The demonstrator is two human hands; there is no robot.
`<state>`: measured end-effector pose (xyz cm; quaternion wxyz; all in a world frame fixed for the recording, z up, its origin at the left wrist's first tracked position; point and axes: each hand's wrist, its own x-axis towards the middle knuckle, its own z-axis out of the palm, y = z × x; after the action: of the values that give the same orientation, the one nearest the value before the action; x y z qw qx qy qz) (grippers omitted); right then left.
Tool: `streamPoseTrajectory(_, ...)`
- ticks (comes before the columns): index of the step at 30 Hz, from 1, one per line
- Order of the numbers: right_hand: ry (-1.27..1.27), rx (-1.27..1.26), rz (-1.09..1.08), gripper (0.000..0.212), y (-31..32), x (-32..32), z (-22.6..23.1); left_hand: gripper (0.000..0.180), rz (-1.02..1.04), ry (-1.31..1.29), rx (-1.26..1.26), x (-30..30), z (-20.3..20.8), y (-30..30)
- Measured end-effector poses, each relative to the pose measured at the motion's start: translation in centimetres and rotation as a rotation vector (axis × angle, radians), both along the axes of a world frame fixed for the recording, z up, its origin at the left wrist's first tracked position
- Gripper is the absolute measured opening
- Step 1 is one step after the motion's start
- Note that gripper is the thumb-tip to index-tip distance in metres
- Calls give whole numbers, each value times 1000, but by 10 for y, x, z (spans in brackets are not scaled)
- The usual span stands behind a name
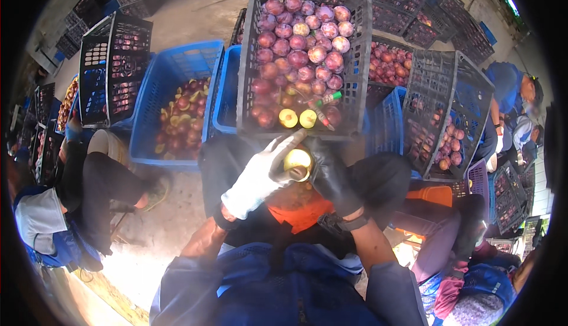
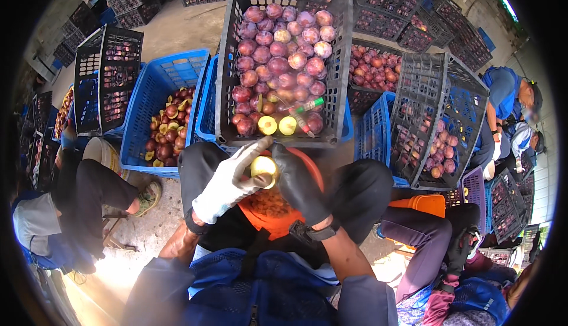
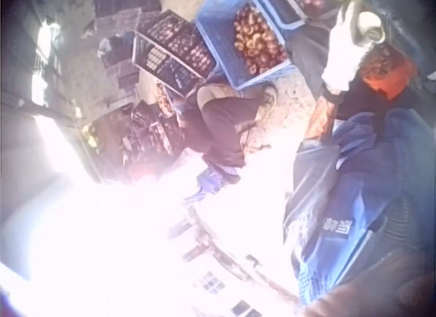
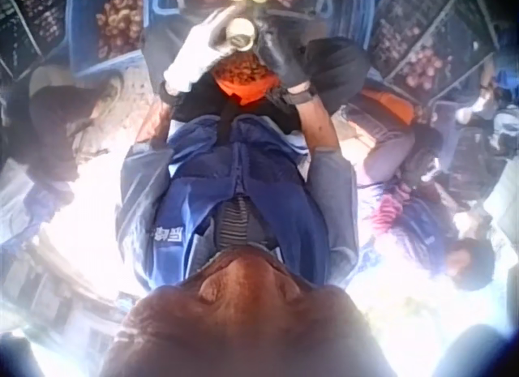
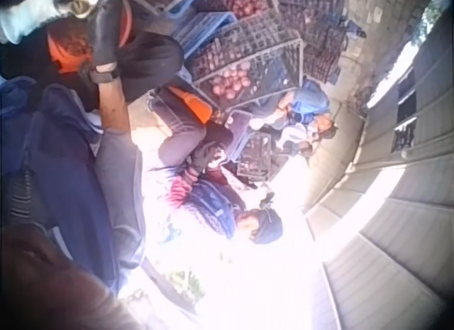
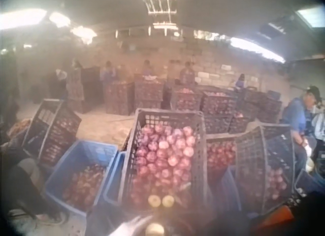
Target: The recorder uses a small knife to peel the skin off plums or similar fruits and place the peeled fruit into a central bucket.
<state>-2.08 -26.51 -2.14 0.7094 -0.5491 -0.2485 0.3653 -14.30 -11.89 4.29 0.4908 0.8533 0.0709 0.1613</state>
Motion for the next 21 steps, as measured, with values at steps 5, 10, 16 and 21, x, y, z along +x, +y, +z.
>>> streamPoseTrajectory(5,427,130,101,45,11,-1,32,58,38,120,-68,-6,-2,2)
streamPoseTrajectory(10,584,270,88,42,16,-17,36,54,279,12,-14,-3,-15,-4)
streamPoseTrajectory(16,196,161,-33,34,9,-19,25,61,59,-4,215,-1,-10,-5)
streamPoseTrajectory(21,190,41,-97,41,0,-21,5,53,20,-22,56,-1,-27,-10)
